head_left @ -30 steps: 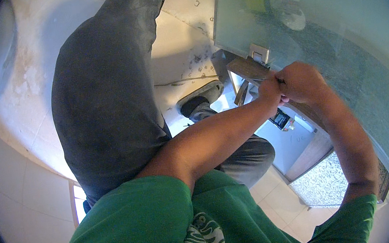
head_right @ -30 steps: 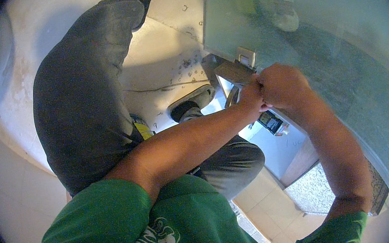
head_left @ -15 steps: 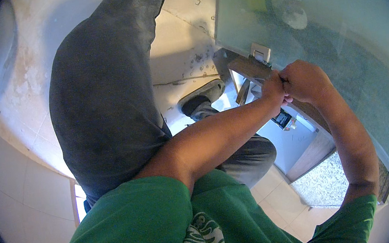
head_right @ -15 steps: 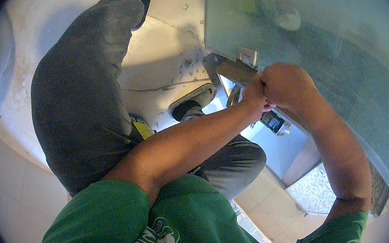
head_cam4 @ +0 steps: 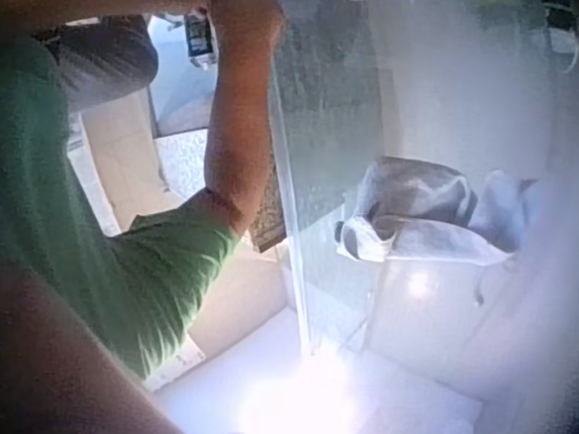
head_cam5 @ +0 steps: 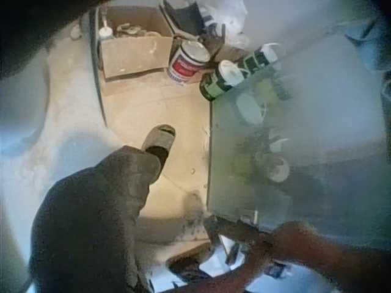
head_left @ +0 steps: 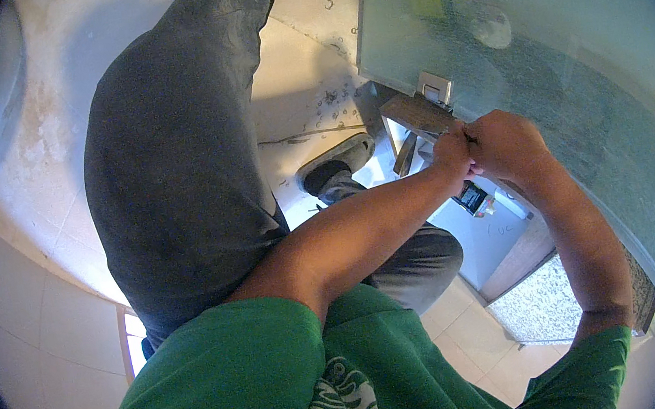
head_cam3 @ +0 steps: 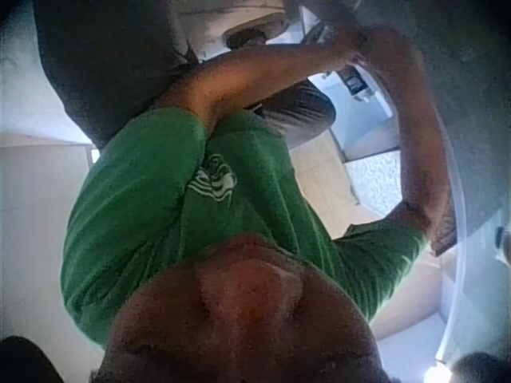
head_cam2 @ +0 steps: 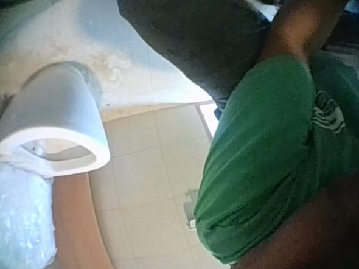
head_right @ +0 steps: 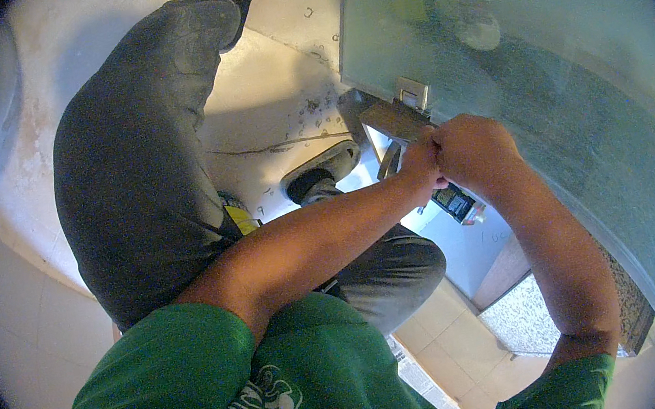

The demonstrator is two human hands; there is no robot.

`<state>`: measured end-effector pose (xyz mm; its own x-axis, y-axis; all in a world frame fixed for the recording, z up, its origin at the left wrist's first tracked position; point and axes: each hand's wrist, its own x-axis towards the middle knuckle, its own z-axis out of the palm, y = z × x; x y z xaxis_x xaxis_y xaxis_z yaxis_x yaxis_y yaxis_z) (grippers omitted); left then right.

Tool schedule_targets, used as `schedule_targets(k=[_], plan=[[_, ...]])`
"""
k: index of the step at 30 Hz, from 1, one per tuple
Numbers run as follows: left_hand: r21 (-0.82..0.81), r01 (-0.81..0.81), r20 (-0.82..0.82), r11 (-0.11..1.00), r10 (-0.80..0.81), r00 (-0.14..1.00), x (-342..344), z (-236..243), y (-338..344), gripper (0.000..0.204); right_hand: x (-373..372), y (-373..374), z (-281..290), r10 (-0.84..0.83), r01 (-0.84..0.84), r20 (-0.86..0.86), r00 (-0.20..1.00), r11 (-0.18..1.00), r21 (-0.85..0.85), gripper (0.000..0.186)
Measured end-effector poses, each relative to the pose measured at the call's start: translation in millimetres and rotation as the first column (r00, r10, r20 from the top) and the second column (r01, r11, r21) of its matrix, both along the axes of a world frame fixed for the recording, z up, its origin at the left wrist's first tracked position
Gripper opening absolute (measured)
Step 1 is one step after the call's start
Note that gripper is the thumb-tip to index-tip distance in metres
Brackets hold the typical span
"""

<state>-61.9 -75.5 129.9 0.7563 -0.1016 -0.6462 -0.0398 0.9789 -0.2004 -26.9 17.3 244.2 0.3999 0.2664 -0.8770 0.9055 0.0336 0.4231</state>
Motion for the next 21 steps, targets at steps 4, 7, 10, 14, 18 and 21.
schedule_targets(k=[4,7,10,14,18,21], plan=[[-0.138,0.022,0.081,0.99,-0.01,0.997,0,-10,1,0.043,-1,-2,-1,-0.006,0.007,-0.036,0.999,1.0,0.023,0.021],[-0.008,0.049,0.069,0.999,-0.048,0.996,-2,1,6,0.041,0,3,5,-0.015,0.016,-0.045,0.999,1.0,0.024,0.02],[0.008,0.079,0.015,0.997,-0.079,0.997,-9,12,20,0.035,4,4,8,-0.031,0.032,-0.051,0.998,0.999,0.03,0.019],[-0.027,0.035,0.085,0.999,-0.033,0.996,-5,1,15,0.027,5,10,4,-0.045,0.045,-0.028,0.999,0.999,-0.006,0.019],[0.091,0.09,0.081,0.992,-0.098,0.992,-10,3,19,0.025,1,11,1,-0.033,0.033,-0.014,0.999,0.999,-0.008,0.02],[0.098,0.095,0.089,0.991,-0.104,0.991,-4,-1,11,0.026,8,4,-2,0.026,-0.027,-0.023,0.999,1.0,-0.012,0.021]])
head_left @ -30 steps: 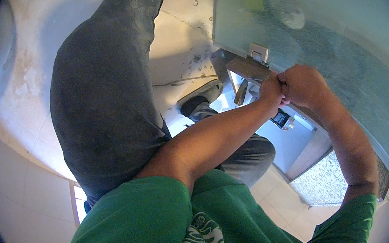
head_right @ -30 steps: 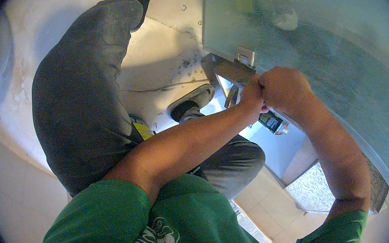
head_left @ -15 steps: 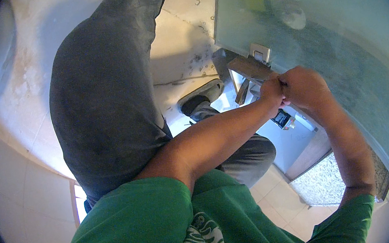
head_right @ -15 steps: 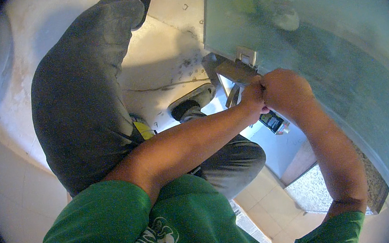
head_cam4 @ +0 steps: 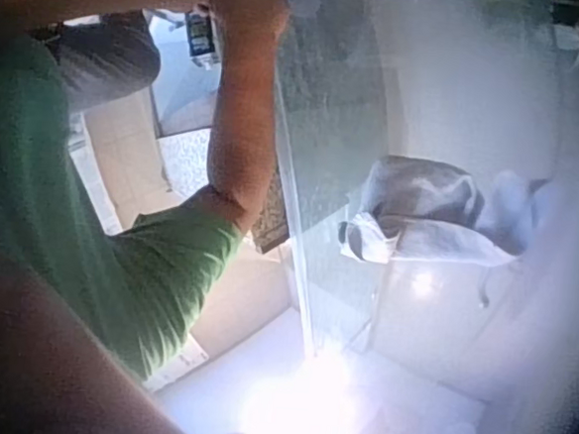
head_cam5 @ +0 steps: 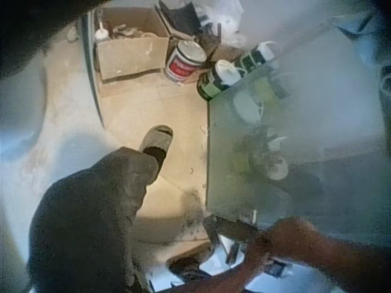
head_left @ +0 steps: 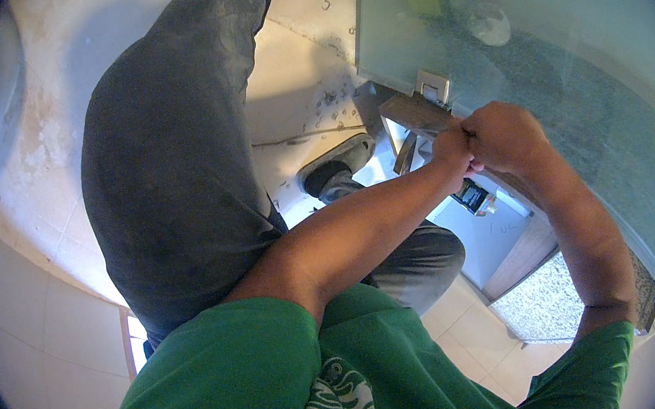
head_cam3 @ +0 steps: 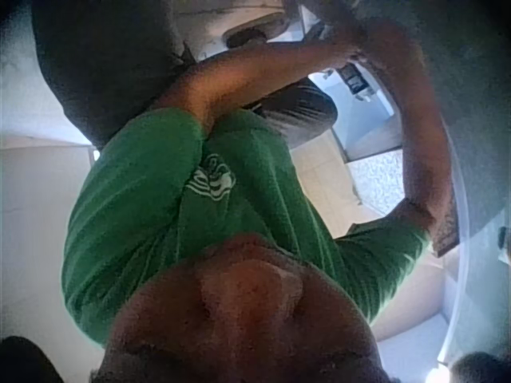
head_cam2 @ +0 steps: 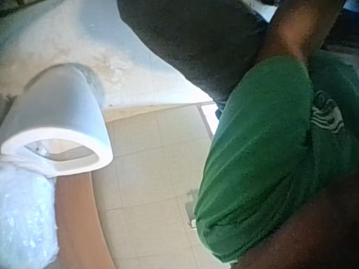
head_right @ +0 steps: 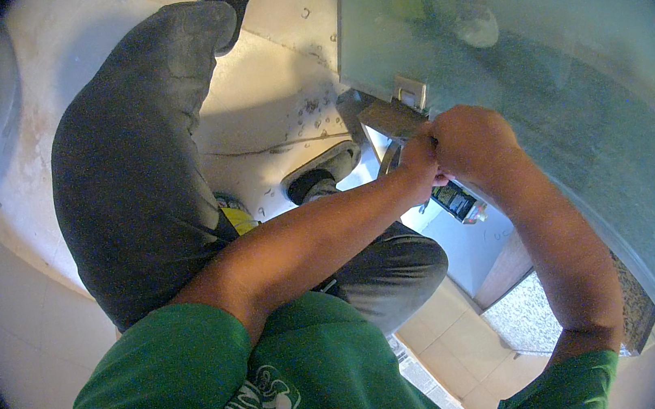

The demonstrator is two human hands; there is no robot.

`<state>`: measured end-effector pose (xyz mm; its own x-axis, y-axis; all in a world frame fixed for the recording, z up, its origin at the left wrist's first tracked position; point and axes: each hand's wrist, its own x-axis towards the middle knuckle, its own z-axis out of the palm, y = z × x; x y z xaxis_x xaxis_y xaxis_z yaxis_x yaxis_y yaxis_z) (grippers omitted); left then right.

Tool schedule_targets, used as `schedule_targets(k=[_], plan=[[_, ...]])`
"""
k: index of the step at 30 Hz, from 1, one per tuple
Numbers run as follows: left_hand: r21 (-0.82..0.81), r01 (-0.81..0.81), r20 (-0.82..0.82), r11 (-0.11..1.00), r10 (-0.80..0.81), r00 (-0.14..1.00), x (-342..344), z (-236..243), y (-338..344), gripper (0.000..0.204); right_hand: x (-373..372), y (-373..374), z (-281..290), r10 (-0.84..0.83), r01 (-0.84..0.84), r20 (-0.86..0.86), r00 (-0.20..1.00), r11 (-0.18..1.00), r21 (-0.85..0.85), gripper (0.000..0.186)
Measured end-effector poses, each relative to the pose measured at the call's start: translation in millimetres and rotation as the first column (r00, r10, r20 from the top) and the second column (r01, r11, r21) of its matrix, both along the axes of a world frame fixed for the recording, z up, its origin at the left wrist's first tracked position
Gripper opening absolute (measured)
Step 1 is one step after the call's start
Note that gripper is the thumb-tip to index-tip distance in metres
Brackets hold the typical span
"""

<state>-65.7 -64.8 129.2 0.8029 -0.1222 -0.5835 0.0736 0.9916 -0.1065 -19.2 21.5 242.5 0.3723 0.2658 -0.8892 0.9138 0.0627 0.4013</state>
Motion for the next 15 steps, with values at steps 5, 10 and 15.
schedule_targets(k=[5,10,15], plan=[[0.038,-0.024,0.013,0.999,0.023,1.0,3,-10,-11,0.032,-2,-8,-2,-0.004,0.004,-0.01,1.0,1.0,0.002,0.022],[-0.022,-0.006,0.025,1.0,0.007,1.0,1,-11,-8,0.035,-5,-12,-2,-0.016,0.015,0.001,1.0,0.999,0.028,0.024],[-0.037,-0.04,0.016,0.999,0.04,0.999,0,-18,-11,0.041,-6,-10,-6,-0.014,0.014,-0.013,1.0,1.0,0.026,0.025]])
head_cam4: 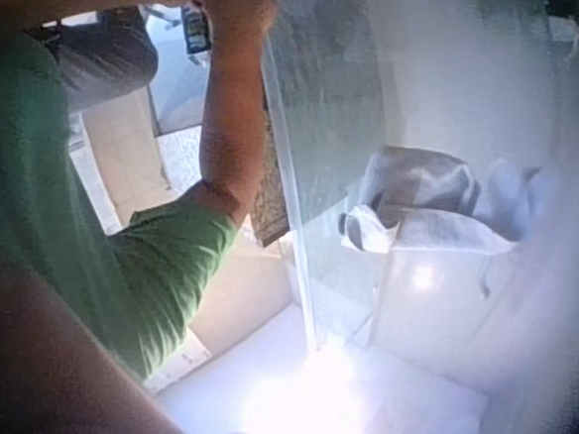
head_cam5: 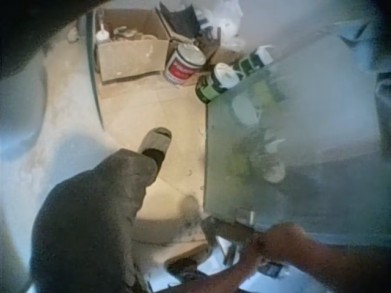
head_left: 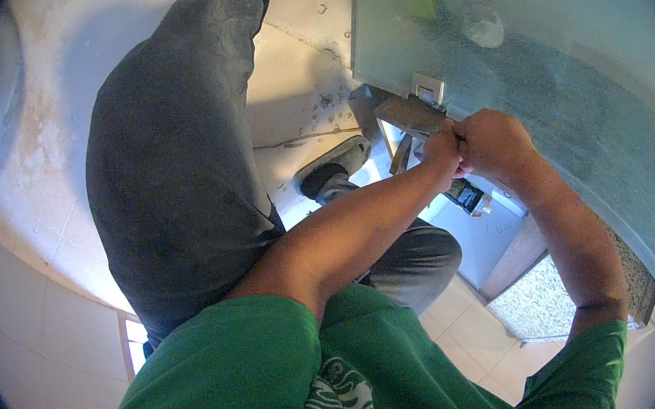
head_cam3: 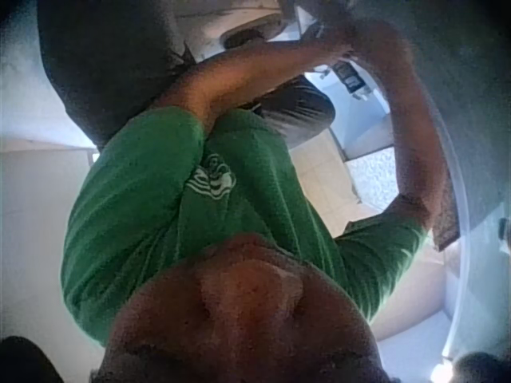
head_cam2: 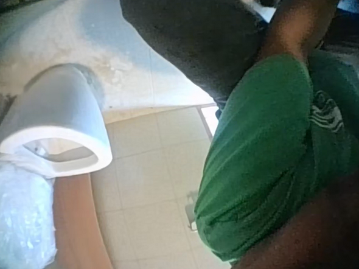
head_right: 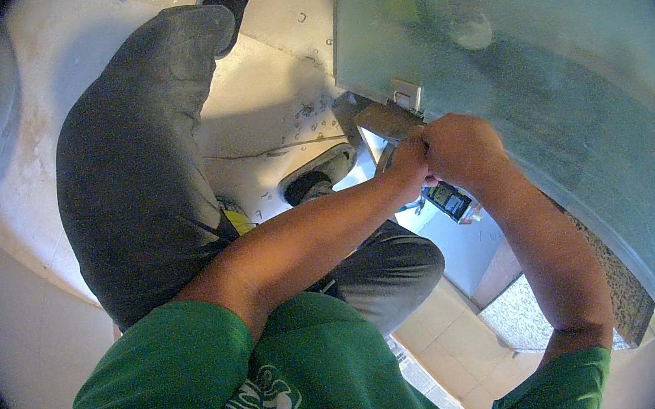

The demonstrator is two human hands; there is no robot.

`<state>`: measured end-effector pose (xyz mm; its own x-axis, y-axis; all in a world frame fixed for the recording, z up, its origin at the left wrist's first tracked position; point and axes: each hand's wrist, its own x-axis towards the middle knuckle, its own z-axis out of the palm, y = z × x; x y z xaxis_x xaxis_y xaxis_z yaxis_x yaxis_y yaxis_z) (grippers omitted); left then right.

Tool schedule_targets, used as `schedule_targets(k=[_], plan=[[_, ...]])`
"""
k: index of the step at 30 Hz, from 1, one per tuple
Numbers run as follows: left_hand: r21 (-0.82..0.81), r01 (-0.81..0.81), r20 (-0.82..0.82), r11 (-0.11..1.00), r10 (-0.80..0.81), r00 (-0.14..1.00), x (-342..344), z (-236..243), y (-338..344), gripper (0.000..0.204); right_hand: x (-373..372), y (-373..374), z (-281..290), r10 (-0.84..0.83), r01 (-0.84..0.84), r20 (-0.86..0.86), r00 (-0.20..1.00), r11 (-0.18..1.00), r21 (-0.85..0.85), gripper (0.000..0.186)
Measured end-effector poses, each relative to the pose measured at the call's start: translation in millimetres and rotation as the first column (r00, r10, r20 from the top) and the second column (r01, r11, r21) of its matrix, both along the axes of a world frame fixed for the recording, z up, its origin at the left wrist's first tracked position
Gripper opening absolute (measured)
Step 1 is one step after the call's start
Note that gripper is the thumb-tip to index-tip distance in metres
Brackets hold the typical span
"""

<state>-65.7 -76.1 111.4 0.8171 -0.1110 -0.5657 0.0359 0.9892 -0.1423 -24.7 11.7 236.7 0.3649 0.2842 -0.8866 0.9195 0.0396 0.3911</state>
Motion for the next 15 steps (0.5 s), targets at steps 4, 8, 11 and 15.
schedule_targets(k=[4,8,11,15], plan=[[0.292,0.159,0.033,0.943,-0.176,0.984,-22,-10,12,0.023,-4,-14,-9,-0.053,0.053,-0.012,0.999,0.997,0.052,0.026],[0.374,0.17,0.054,0.912,-0.204,0.977,-24,-18,18,0.02,-10,-5,-15,-0.063,0.063,0.02,0.998,0.998,0.011,0.026],[0.297,0.101,0.088,0.95,-0.133,0.987,-21,-21,13,0.02,-9,-5,-14,-0.05,0.049,0.012,0.999,0.998,0.033,0.027],[0.274,0.149,0.046,0.95,-0.167,0.985,-21,-4,15,0.035,-10,-4,-3,-0.144,0.143,0.001,0.99,0.985,0.094,0.026]])
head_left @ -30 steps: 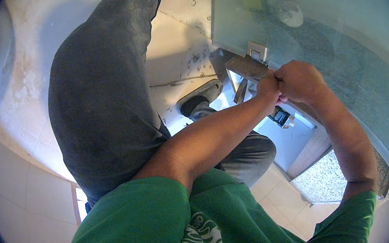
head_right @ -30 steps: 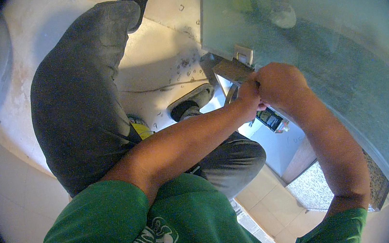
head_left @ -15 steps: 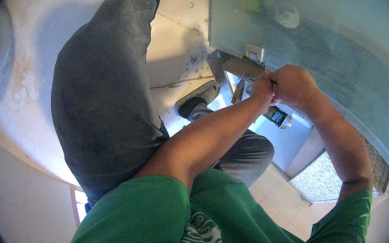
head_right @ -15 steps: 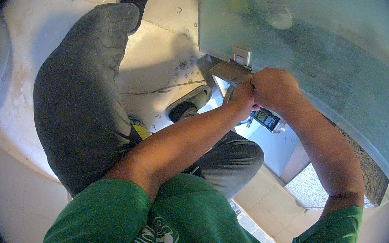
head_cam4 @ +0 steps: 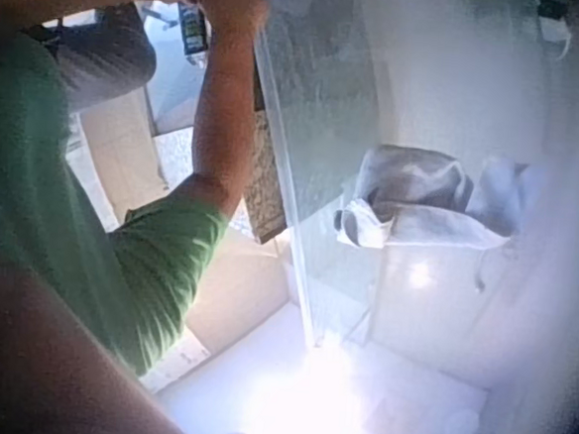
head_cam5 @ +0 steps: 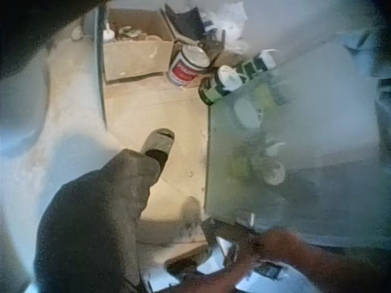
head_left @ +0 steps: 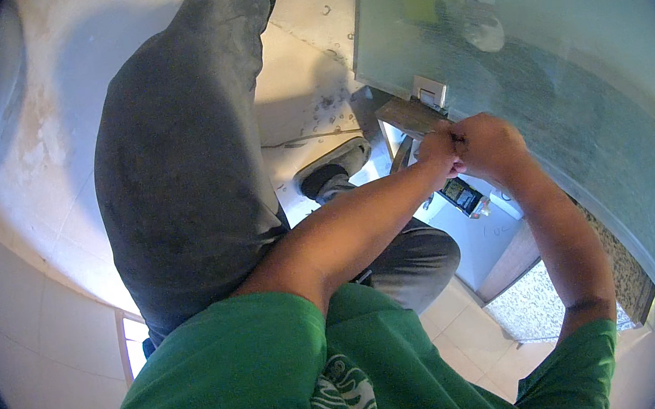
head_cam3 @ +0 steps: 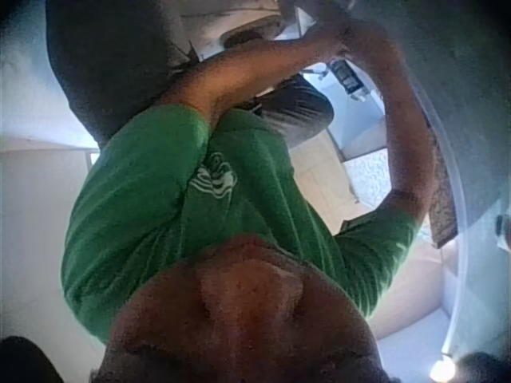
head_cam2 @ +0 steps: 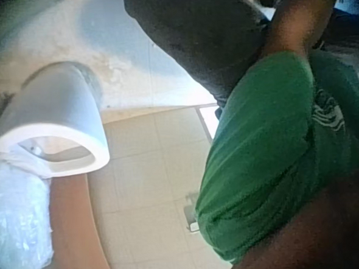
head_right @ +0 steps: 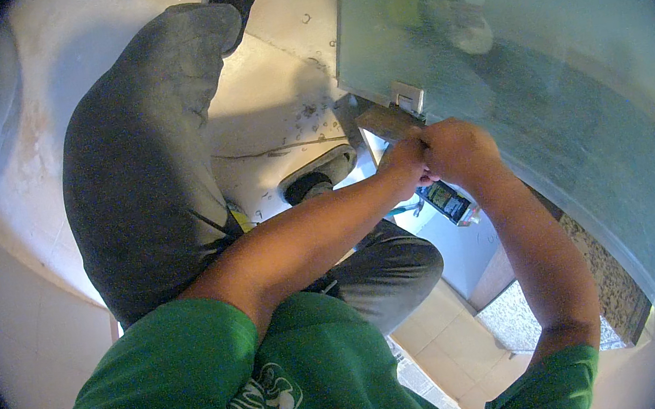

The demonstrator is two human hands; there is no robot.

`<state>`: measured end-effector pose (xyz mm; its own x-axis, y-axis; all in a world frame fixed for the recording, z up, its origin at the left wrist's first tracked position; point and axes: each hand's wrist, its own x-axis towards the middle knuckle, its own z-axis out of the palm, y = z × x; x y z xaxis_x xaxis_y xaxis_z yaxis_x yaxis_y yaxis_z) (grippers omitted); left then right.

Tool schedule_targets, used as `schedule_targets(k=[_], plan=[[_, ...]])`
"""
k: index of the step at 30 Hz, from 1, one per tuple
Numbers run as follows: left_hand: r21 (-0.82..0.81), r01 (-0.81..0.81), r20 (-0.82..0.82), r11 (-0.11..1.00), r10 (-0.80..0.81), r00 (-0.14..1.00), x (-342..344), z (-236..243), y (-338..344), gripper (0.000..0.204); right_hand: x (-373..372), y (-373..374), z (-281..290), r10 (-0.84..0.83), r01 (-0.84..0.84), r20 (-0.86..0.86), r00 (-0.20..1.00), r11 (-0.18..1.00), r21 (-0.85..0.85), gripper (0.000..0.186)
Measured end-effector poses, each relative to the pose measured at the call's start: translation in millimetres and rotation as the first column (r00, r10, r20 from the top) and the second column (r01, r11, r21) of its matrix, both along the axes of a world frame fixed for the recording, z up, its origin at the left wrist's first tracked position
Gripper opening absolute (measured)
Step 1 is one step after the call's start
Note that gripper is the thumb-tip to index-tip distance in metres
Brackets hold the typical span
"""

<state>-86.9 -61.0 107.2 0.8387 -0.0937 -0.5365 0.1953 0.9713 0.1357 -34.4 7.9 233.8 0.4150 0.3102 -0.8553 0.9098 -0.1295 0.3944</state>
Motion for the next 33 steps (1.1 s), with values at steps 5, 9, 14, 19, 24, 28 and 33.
schedule_targets(k=[5,9,14,19,24,28,33], plan=[[-0.19,-0.135,-0.075,0.972,0.122,0.99,24,7,-17,0.052,7,6,20,-0.037,0.037,0.013,0.999,0.999,0.018,0.028],[-0.241,-0.244,-0.168,0.939,0.207,0.964,21,7,-42,0.045,10,22,47,-0.071,0.065,0.039,0.997,0.989,0.136,0.035],[0.584,0.157,-0.212,0.796,-0.037,0.977,-6,-77,-58,0.045,6,47,58,-0.355,0.35,-0.054,0.933,0.866,0.358,0.039],[0.842,0.443,-0.352,0.307,-0.309,0.884,-22,-94,-26,0.072,-26,30,59,-0.443,0.484,-0.206,0.872,0.722,0.495,0.039],[0.907,0.42,-0.357,0.032,-0.47,0.807,-39,-98,-26,0.079,-39,3,65,-0.468,0.535,-0.276,0.84,0.623,0.57,0.039],[0.93,0.367,-0.324,0.01,-0.445,0.834,-39,-96,-25,0.078,-39,-15,72,-0.535,0.582,-0.291,0.793,0.523,0.622,0.039],[0.956,0.264,-0.292,-0.126,-0.443,0.848,-41,-94,-29,0.073,-32,-40,76,-0.533,0.606,-0.347,0.771,0.451,0.655,0.039]])
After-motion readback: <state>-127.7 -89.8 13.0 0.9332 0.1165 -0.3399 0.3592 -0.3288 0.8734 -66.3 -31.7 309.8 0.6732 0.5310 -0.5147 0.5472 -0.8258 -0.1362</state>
